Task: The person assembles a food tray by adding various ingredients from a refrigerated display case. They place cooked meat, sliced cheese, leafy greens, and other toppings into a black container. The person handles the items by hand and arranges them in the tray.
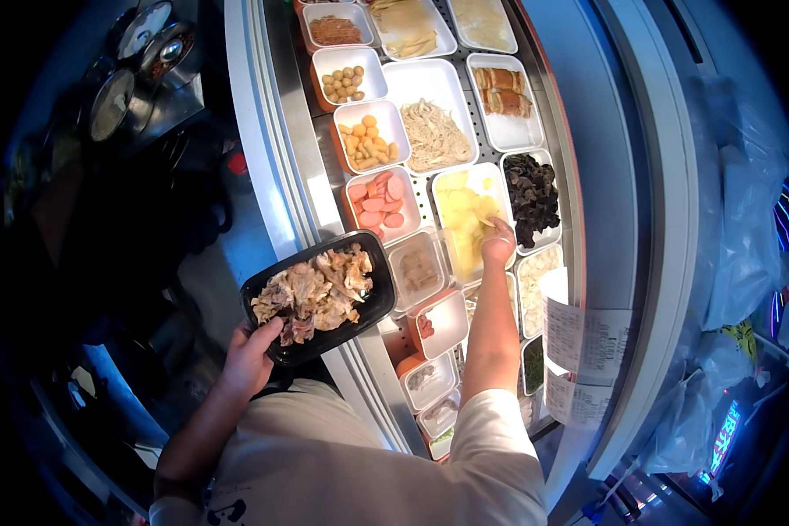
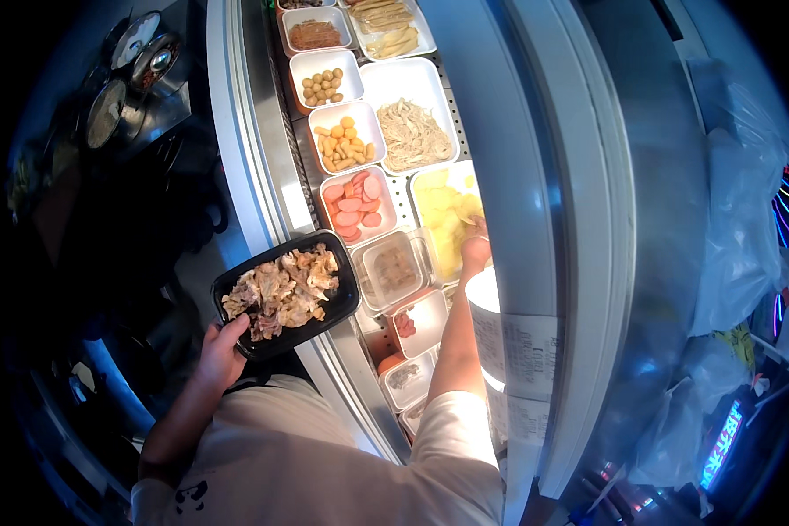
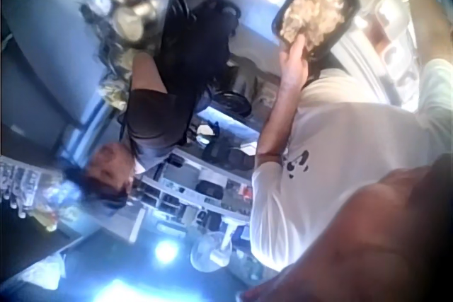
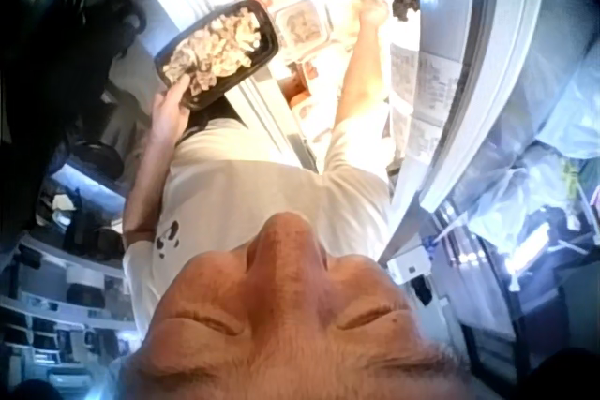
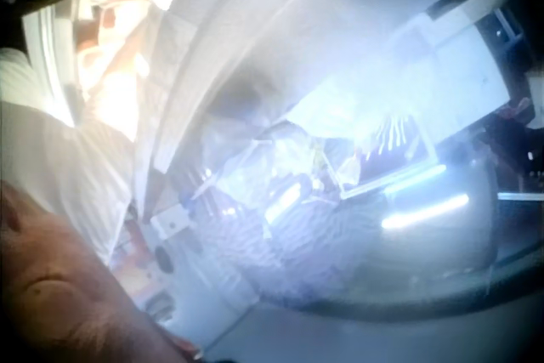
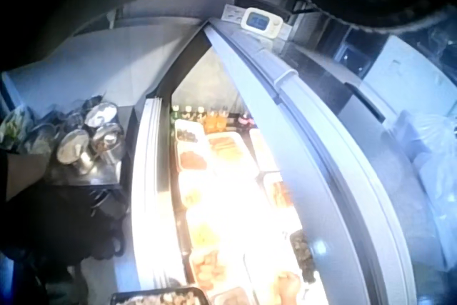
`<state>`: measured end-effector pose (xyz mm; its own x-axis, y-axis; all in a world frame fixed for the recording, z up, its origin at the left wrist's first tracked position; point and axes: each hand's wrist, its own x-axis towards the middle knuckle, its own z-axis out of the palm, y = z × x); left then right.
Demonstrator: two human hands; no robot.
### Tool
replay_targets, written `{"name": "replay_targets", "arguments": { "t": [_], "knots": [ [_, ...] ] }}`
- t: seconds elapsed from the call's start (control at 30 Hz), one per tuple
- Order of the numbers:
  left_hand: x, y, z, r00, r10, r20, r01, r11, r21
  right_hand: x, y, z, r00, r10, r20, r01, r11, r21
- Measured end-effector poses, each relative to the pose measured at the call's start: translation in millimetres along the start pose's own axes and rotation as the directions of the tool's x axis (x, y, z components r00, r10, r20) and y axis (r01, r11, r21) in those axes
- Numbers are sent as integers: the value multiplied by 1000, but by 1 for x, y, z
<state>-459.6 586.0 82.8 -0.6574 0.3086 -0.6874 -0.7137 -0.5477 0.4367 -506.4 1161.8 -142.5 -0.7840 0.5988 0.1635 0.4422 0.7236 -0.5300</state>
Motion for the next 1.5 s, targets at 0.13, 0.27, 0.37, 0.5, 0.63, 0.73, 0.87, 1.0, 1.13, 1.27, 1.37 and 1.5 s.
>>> {"name": "replay_targets", "arguments": {
  "t": [0.13,0.27,0.37,0.5,0.63,0.73,0.87,1.0,1.13,1.27,1.37,1.5],
  "knots": [
    [2,-7,-6,1000,16,2,-16,999,-32,1,25,4,932,361,-25,-299,807,509],
    [6,-6,-7,1000,-13,17,14,999,-42,-4,13,-42,819,493,293,-476,298,828],
    [6,-11,-6,999,-2,35,4,999,-52,-26,-43,-53,808,570,145,-412,372,832],
    [12,-8,-7,996,-24,82,26,999,-20,-31,-37,-67,860,505,77,-305,388,870],
    [15,-13,-5,993,15,113,-16,1000,8,-41,-65,-82,948,312,69,-220,480,849],
    [12,-13,-1,990,34,138,-38,999,24,-64,-164,-101,835,465,293,-441,247,863],
    [12,-18,-5,980,84,180,-86,996,4,-124,-292,-149,842,51,537,-520,346,781],
    [11,-15,-5,964,115,238,-125,992,26,-169,-355,-153,701,-237,673,-504,503,703],
    [3,-13,-1,936,122,329,-110,992,-58,-190,-382,-149,712,-251,656,-393,631,669],
    [-9,-6,-7,931,136,339,-116,990,-80,-192,-370,-155,776,-379,504,-143,673,726],
    [-11,0,-14,938,116,326,-85,990,-109,-195,-382,-173,763,-426,486,-143,622,770],
    [-16,8,-13,936,84,341,-61,995,-79,-203,-376,-171,840,-443,312,10,589,808]
  ]
}}
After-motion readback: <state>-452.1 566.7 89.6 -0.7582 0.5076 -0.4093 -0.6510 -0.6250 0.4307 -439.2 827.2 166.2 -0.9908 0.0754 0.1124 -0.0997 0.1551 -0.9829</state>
